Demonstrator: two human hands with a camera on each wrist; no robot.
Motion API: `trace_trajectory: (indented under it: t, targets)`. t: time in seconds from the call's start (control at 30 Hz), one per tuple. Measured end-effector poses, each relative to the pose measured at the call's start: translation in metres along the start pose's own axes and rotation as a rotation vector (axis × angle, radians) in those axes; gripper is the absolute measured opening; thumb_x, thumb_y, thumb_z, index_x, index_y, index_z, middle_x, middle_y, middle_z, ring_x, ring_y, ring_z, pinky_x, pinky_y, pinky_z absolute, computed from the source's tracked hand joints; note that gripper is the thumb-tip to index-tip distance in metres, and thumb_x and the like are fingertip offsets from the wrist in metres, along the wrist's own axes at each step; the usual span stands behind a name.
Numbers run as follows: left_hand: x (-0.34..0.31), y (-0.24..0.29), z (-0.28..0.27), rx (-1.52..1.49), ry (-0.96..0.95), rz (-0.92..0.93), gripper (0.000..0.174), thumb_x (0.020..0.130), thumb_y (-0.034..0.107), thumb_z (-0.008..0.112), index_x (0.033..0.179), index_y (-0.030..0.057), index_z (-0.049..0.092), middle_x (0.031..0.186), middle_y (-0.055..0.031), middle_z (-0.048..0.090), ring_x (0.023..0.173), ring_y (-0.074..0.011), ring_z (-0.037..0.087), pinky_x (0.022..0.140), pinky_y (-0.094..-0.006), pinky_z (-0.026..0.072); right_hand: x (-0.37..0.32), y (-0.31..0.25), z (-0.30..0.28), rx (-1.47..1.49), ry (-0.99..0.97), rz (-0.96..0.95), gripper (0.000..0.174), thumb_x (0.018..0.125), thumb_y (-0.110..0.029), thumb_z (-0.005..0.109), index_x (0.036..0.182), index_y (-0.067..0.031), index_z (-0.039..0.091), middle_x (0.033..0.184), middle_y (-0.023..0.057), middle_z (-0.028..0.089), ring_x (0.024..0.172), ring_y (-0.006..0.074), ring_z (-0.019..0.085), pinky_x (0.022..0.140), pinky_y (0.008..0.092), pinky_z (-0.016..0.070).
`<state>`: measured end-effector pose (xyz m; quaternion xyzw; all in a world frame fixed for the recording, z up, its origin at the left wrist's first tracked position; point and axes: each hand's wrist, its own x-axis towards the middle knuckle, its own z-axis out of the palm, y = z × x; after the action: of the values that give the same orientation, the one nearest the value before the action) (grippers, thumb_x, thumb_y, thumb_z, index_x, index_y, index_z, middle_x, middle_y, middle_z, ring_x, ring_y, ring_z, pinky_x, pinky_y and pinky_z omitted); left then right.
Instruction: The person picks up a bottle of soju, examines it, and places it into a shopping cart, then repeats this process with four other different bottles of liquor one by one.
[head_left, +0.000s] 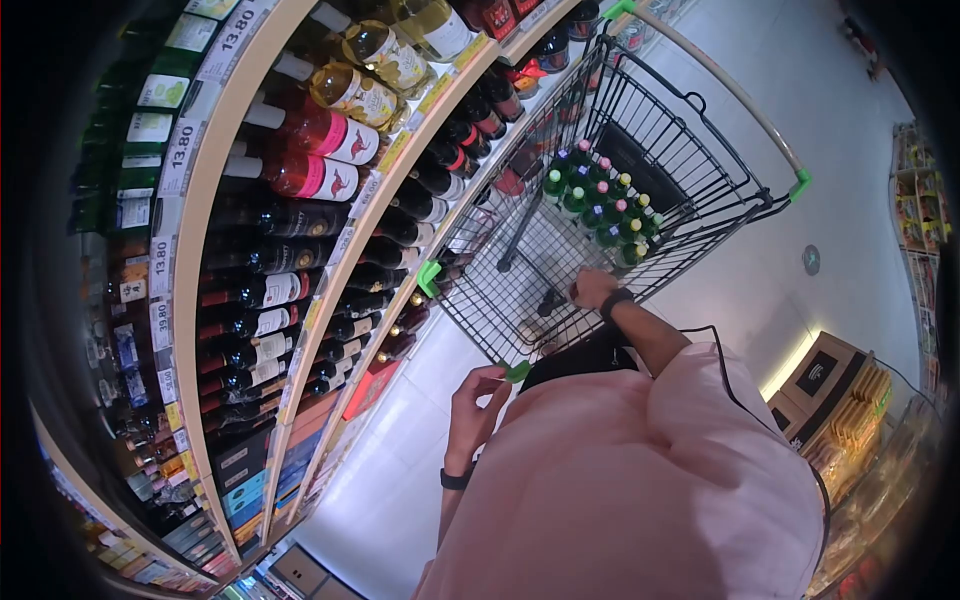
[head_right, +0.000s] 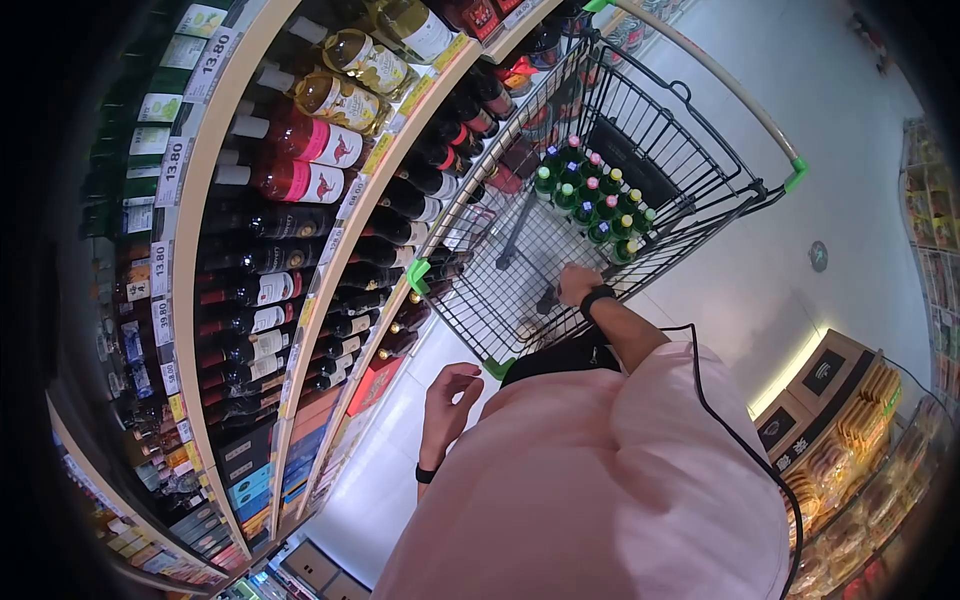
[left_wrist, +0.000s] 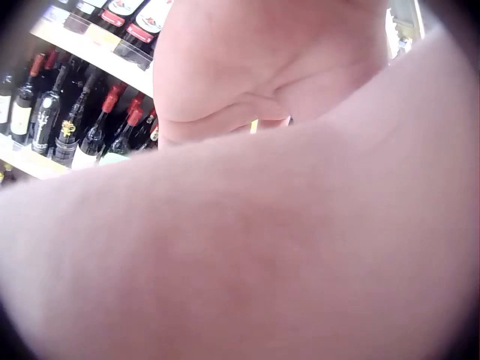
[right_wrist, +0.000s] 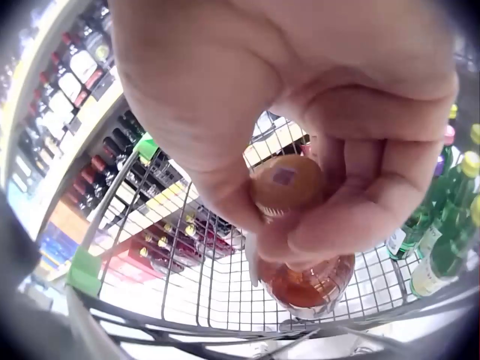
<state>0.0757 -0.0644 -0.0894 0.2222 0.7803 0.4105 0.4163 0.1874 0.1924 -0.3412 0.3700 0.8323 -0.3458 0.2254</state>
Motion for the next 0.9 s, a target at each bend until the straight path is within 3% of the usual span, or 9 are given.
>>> trace_trajectory:
  t: [0.17, 0.27, 0.3, 0.57, 0.67, 0.77, 0.9]
  targets:
    - [-0.002, -0.009, -0.022, -0.017, 0.103, 0.001, 0.018, 0.091, 0.004, 0.067, 0.108, 0.0027, 0.062, 0.100, -0.0063, 0.069, 0.090, -0.0144, 0.066, 0.084, -0.0291, 0.0530, 0.017, 0.003, 0.003, 0.060, -0.096, 0.053, 0.047, 0.073, -0.022, 0.066, 0.108, 0.0086, 0.060, 0.097, 0.0265, 0.070, 0.095, 0.0377, 0.070, 0.082, 0.0438, 0.0560]
    - [-0.005, -0.007, -0.035, -0.002, 0.143, -0.049, 0.018, 0.091, 0.004, 0.067, 0.109, 0.0024, 0.062, 0.100, -0.0064, 0.068, 0.090, -0.0141, 0.066, 0.083, -0.0286, 0.0526, 0.029, 0.006, 0.000, 0.084, -0.114, 0.077, 0.042, 0.073, -0.024, 0.066, 0.101, 0.0087, 0.064, 0.098, 0.0273, 0.070, 0.094, 0.0380, 0.070, 0.082, 0.0435, 0.0560]
    - [-0.006, -0.012, -0.038, 0.006, 0.146, -0.053, 0.018, 0.092, 0.006, 0.068, 0.109, 0.0025, 0.062, 0.100, -0.0062, 0.068, 0.091, -0.0139, 0.066, 0.083, -0.0287, 0.0524, 0.031, 0.002, -0.008, 0.001, -0.189, 0.123, 0.044, 0.084, -0.024, 0.061, 0.114, 0.0075, 0.064, 0.116, 0.0265, 0.066, 0.111, 0.0367, 0.065, 0.092, 0.0416, 0.0535]
    - [-0.017, -0.036, -0.052, -0.043, 0.167, -0.199, 0.019, 0.093, 0.007, 0.067, 0.111, 0.0025, 0.062, 0.101, -0.0073, 0.069, 0.092, -0.0151, 0.067, 0.085, -0.0307, 0.0536, 0.062, 0.004, -0.026, 0.198, -0.176, 0.194, 0.047, 0.083, -0.027, 0.061, 0.115, 0.0065, 0.060, 0.110, 0.0258, 0.068, 0.104, 0.0378, 0.067, 0.090, 0.0427, 0.0539]
    - [-0.019, -0.045, -0.057, -0.028, 0.155, -0.206, 0.019, 0.093, 0.004, 0.066, 0.111, 0.0026, 0.061, 0.104, -0.0063, 0.068, 0.094, -0.0136, 0.064, 0.084, -0.0285, 0.0516, 0.084, 0.006, -0.015, 0.252, 0.004, 0.229, 0.048, 0.082, -0.030, 0.064, 0.115, 0.0044, 0.061, 0.112, 0.0267, 0.067, 0.106, 0.0393, 0.065, 0.092, 0.0440, 0.0527]
    - [-0.017, -0.047, -0.058, -0.011, 0.130, -0.209, 0.018, 0.094, 0.005, 0.066, 0.111, 0.0029, 0.061, 0.104, -0.0064, 0.068, 0.094, -0.0140, 0.065, 0.084, -0.0286, 0.0520, 0.097, 0.003, -0.021, 0.239, 0.051, 0.160, 0.048, 0.081, -0.031, 0.065, 0.116, 0.0019, 0.062, 0.115, 0.0285, 0.065, 0.110, 0.0408, 0.063, 0.094, 0.0447, 0.0516]
    - [-0.014, -0.042, -0.066, 0.007, 0.135, -0.253, 0.018, 0.094, 0.005, 0.066, 0.111, 0.0036, 0.061, 0.104, -0.0059, 0.068, 0.095, -0.0132, 0.065, 0.084, -0.0284, 0.0517, 0.115, -0.010, -0.028, 0.361, 0.127, 0.243, 0.044, 0.081, -0.028, 0.067, 0.116, -0.0013, 0.063, 0.117, 0.0272, 0.065, 0.112, 0.0409, 0.062, 0.096, 0.0456, 0.0509]
